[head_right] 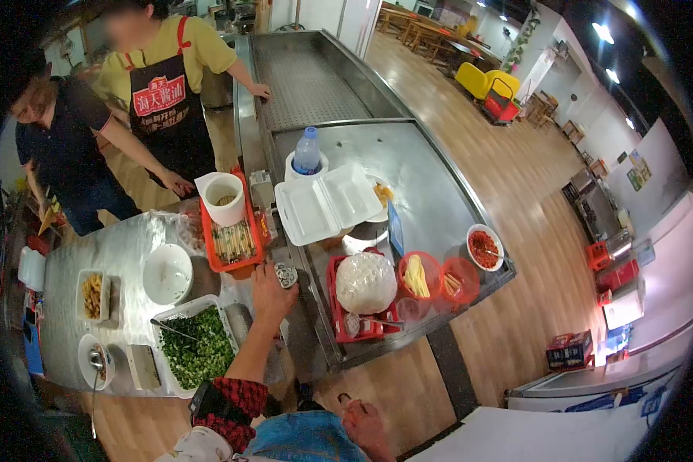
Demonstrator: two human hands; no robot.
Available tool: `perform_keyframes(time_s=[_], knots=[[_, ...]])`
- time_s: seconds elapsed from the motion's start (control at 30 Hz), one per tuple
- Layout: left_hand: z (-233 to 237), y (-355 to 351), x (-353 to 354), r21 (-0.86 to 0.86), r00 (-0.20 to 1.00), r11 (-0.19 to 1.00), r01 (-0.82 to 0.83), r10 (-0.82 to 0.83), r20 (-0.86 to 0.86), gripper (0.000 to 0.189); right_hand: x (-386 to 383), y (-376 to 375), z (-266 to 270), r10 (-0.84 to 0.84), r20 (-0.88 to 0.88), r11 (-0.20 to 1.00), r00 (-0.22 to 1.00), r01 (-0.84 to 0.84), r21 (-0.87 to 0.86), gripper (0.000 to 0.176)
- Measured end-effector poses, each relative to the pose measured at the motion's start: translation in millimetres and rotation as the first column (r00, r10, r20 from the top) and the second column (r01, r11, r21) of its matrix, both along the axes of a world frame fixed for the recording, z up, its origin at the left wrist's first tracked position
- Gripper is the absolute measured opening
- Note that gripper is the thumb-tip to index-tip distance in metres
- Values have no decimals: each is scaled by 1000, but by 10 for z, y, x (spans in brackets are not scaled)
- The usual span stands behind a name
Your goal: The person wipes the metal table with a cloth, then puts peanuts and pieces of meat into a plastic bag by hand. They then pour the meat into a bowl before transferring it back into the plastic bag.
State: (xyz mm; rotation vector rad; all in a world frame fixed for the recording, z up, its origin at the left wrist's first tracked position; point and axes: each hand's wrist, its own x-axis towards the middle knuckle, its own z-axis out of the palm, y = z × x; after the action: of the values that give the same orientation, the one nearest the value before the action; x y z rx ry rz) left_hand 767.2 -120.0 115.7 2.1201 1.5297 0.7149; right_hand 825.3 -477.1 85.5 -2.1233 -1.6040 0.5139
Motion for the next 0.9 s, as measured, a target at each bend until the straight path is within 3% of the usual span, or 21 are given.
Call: perform_keyframes(time_s=[0.07, 0.13, 0.27, 0.33, 0.37, 0.47, 0.53, 0.6, 0.67, 0.7, 0.8, 0.87, 0.9], knots=[[-127, 110, 53, -17, 998, 1000, -24, 23, -53, 74, 70, -35, -155, 12, -2, 998, 1000, -12, -60, 27], [-222, 171, 42, 3, 998, 1000, -27, 27, 54, 82, 148, -104, -369, -24, -43, 997, 999, 21, -68, 31], [158, 40, -129, -89, 997, 994, -56, 60, 44, 87, 221, -8, -333, 14, -67, 999, 998, -18, -50, 31], [263, -101, -328, -105, 997, 994, -7, 16, 78, 85, 217, 175, -96, -16, -94, 997, 995, 10, -71, 21], [267, -210, -475, -129, 981, 992, -1, 26, 193, 73, 229, 220, -106, 12, -105, 997, 994, -21, -79, 21], [448, -630, -1065, -136, 970, 990, -21, 53, 237, 59, 223, 374, -116, 52, -146, 979, 988, -80, -186, 27], [555, -870, -1531, 31, 973, 987, -160, 153, 172, 48, 226, 545, -2, 314, -197, 939, 929, -334, -78, 33], [508, -1004, -2031, 156, 950, 938, -311, 301, 83, 42, 176, 700, 36, 299, -230, 939, 926, -329, -103, 31], [356, -1124, -2436, 242, 847, 821, -517, 531, 7, 35, 129, 809, 61, 271, -255, 940, 928, -312, -139, 30], [233, -1173, -2619, 239, 843, 817, -524, 538, 10, 35, 110, 865, 52, 292, -262, 938, 920, -329, -111, 29], [-30, -1228, -2919, 114, 797, 789, -604, 602, 57, 32, 63, 992, 39, 383, -251, 907, 889, -414, -81, 30], [-116, -1220, -2971, -226, 786, 787, -574, 607, 118, 29, 33, 1101, 93, 452, -229, 874, 862, -479, -79, 32], [-155, -1205, -2982, -232, 786, 788, -570, 605, 127, 29, 17, 1141, 163, 453, -284, 863, 845, -496, -99, 35]])
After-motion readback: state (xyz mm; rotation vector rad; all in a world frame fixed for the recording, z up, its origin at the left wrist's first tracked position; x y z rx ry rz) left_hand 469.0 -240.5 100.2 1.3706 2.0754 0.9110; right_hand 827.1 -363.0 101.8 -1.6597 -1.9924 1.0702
